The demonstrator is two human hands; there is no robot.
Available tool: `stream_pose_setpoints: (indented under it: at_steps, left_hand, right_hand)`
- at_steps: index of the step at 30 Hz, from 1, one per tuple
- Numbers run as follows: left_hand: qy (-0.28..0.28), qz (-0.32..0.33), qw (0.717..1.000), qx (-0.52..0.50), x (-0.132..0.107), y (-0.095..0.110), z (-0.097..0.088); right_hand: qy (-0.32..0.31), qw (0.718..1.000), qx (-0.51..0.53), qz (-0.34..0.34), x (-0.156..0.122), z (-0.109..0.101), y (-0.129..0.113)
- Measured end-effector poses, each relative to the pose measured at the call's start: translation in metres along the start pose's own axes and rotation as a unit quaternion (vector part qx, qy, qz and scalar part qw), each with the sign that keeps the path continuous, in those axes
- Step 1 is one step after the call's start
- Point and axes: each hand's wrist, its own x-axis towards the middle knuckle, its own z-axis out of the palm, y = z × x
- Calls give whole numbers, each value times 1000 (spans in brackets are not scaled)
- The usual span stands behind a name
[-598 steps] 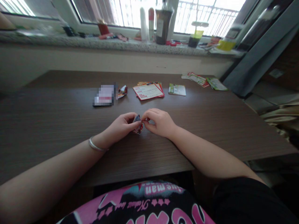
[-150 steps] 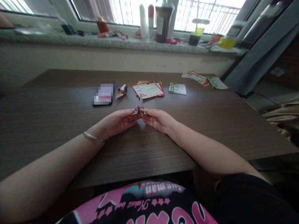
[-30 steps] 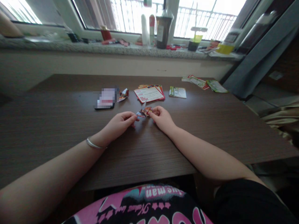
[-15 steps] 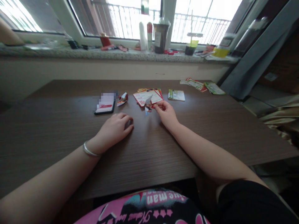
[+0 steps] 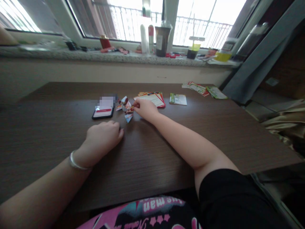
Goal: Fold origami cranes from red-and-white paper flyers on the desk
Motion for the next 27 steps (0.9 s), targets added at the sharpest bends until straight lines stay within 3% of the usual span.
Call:
stream_pose_setpoints:
  at_steps: [10,16,19,24,27]
  left_hand:
    - [-1,4,1000,-2,3,-1,1]
    - [0,3,1000,-2,4,-1,1]
    - [0,6,1000,-9,4,-2,2]
    - [-5,7,1000,-14,4,0,1]
    - [-10,9,1000,-13,3,1,-1]
  right_hand:
    - [10,989,-136,58,33,22,-2]
    - [16,993,-105,48,44,25,9]
    - [15,997,-78,6,42,16,19]
    - [27,994,-105,7,25,-11,38]
    - [-32,988,-137,-59,10,-26,45]
